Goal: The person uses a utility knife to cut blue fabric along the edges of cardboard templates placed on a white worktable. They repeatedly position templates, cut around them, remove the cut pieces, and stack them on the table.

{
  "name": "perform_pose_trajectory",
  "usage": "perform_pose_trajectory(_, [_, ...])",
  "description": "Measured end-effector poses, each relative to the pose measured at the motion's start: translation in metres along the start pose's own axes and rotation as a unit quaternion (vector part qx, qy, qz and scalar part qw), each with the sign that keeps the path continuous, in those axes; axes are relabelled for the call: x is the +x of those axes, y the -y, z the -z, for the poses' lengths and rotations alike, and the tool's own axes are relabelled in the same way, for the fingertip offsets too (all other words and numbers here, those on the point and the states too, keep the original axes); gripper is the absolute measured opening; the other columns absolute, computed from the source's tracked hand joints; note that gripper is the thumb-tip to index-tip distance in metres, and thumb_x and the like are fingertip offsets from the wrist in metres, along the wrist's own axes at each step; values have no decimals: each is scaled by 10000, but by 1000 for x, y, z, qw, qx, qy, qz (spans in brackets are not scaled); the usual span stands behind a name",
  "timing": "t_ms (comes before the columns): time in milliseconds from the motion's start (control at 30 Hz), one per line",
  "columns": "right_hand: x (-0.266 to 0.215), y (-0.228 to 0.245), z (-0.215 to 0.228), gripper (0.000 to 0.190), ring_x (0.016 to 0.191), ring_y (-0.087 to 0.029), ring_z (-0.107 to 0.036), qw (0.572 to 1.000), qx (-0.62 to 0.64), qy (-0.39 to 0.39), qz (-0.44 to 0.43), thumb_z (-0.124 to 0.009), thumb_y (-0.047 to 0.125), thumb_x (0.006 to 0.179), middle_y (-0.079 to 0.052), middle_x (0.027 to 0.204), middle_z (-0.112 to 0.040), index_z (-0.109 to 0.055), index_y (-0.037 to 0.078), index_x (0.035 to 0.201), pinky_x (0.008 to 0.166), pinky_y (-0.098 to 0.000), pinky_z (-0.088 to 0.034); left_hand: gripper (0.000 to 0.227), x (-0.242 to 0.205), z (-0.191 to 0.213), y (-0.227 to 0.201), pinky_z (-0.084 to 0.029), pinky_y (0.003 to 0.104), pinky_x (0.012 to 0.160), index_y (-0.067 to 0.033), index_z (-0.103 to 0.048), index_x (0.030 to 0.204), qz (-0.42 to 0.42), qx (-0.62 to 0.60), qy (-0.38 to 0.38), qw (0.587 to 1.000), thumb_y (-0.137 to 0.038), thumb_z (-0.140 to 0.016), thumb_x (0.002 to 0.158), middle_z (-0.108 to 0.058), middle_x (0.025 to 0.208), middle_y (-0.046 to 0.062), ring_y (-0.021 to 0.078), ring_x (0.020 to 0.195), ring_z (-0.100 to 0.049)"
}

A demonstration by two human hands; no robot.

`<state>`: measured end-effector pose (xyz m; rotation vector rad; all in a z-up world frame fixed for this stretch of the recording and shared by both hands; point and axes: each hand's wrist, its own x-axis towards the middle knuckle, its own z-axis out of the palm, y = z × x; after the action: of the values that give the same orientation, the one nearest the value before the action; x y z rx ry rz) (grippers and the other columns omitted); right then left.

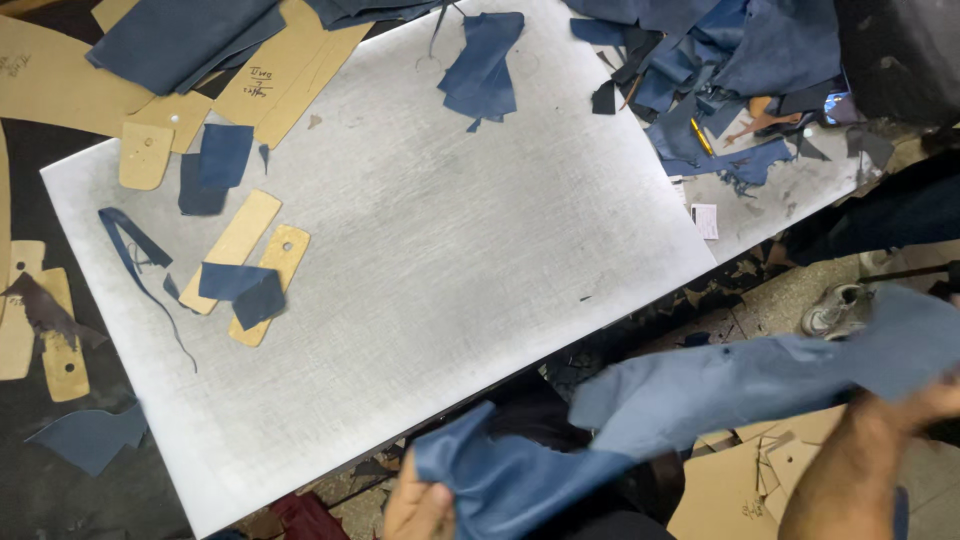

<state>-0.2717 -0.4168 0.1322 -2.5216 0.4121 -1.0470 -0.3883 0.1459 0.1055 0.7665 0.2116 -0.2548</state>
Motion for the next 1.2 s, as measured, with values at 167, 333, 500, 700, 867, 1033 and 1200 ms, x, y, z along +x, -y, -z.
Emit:
perform_pose_trajectory(167, [70,102,-174,288,861,-285,-695,943,196,206,173,-574,-39,872,-161,977,-706,-746,19,1095,785,-354,-535,423,60,-1,-83,-506,446,1066,50,-440,1413,-194,238,-255,917,0,-426,993,-591,1316,208,290,1183,-620])
perform_pose_trajectory(333, [117,208,-323,217,874,-443,-660,902,62,330,272,-832,209,915,-221,919,-694,-730,28,979,761,-530,-506,136,211,75,-145,-474,229,872,8,-489,1188,-289,486,-259,783,-83,-552,1108,-551,1039,22,80,939,-516])
perform_pose_trajectory(500, [110,223,-362,340,998,-395,-693,884,245,301,260,-734,-12,889,-214,1163,-693,-703,-1,1228,853,-481,-537,279,253,108,-151,-548,320,661,-50,-480,1231,-225,430,-451,749,-190,-574,1008,-628,887,44,170,765,-657])
perform_pose_trajectory(700, [85,100,-289,200,1046,-378,-697,894,113,354,251,-775,102,967,-174,1113,-721,-743,34,1152,913,-452,-549,458,139,92,-85,-529,433,813,35,-635,1243,-153,690,-457,540,-294,-796,968,-695,1037,185,319,922,-669])
perform_pose_trajectory(867, [33,32,-239,382,827,-355,-702,914,-29,396,86,-796,351,989,-215,990,-721,-742,5,1141,770,-486,-535,512,126,107,-31,-514,492,745,34,-654,1104,-112,730,-502,450,-381,-881,906,-682,963,221,397,874,-659])
perform_pose_trajectory(1033, [-12,34,-233,398,795,-385,-687,920,-20,391,36,-802,394,964,-216,859,-710,-725,5,1002,755,-495,-530,293,160,106,-28,-517,498,753,-2,-645,1064,-87,708,-498,493,-240,-796,985,-713,925,209,406,846,-686])
perform_pose_trajectory(1200, [-17,56,-229,406,758,-382,-683,880,-14,474,-45,-756,396,982,-211,781,-689,-713,-7,1006,740,-482,-525,272,152,113,-78,-502,510,765,11,-608,1056,-165,714,-500,461,-140,-817,968,-718,965,235,454,879,-672])
